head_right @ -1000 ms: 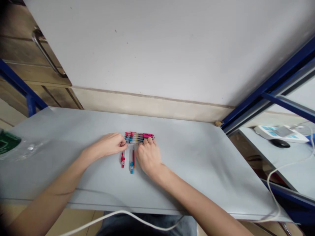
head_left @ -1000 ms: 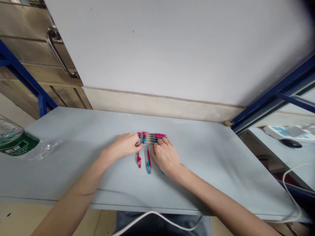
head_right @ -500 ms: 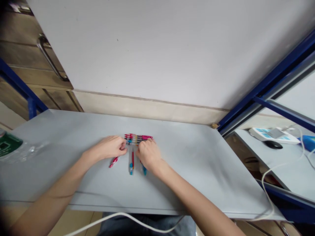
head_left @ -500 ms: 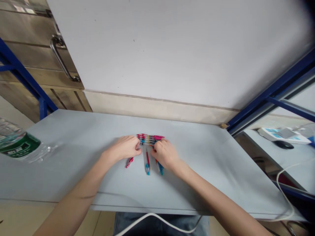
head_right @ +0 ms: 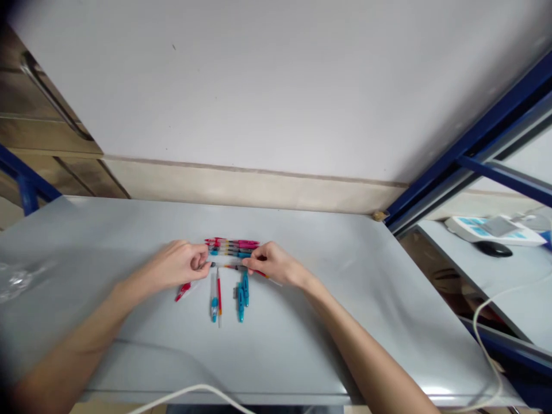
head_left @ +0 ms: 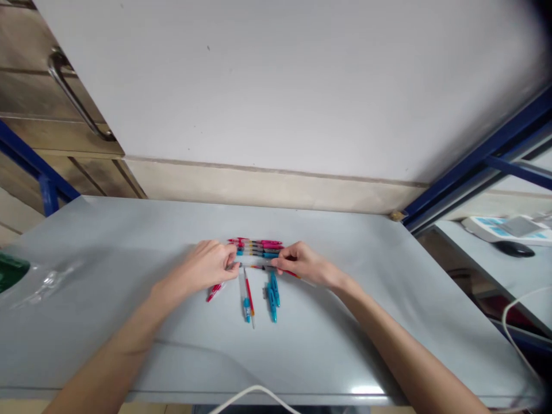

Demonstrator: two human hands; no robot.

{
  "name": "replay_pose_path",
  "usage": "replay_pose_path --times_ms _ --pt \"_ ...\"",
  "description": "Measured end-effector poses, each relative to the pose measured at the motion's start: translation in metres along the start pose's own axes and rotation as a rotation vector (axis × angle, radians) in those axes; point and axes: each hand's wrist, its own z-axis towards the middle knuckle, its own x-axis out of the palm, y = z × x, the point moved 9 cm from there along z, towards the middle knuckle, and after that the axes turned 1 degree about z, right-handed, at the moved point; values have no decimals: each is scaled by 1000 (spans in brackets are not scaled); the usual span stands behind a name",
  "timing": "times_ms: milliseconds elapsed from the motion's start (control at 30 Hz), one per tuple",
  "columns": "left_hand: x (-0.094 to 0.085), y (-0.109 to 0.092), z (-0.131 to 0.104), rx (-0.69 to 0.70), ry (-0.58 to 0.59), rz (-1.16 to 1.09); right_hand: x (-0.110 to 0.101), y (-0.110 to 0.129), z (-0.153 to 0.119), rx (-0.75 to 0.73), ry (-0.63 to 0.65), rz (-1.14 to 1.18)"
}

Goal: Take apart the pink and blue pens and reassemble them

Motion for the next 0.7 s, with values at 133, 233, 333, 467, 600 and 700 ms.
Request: replay_pose_path --times_ms 133,233,333,467,600,700 --pt "5 0 1 56 -56 -26 -5 -13 -5 14 -31 209" --pt "8 2 2 117 -105 -20 -5 -16 -8 47 -106 287" --pt "6 3 2 150 -180 -24 -7 -17 -8 48 -208 374" --pt "-6 -6 -2 256 -346 -108 -10 -14 -7 -17 -266 482" --pt "-20 -28 -10 435 -475 -173 -27 -16 -15 -67 -527 590" --pt "-21 -38 -11 462 -480 -179 -33 -16 -23 -97 -684 655"
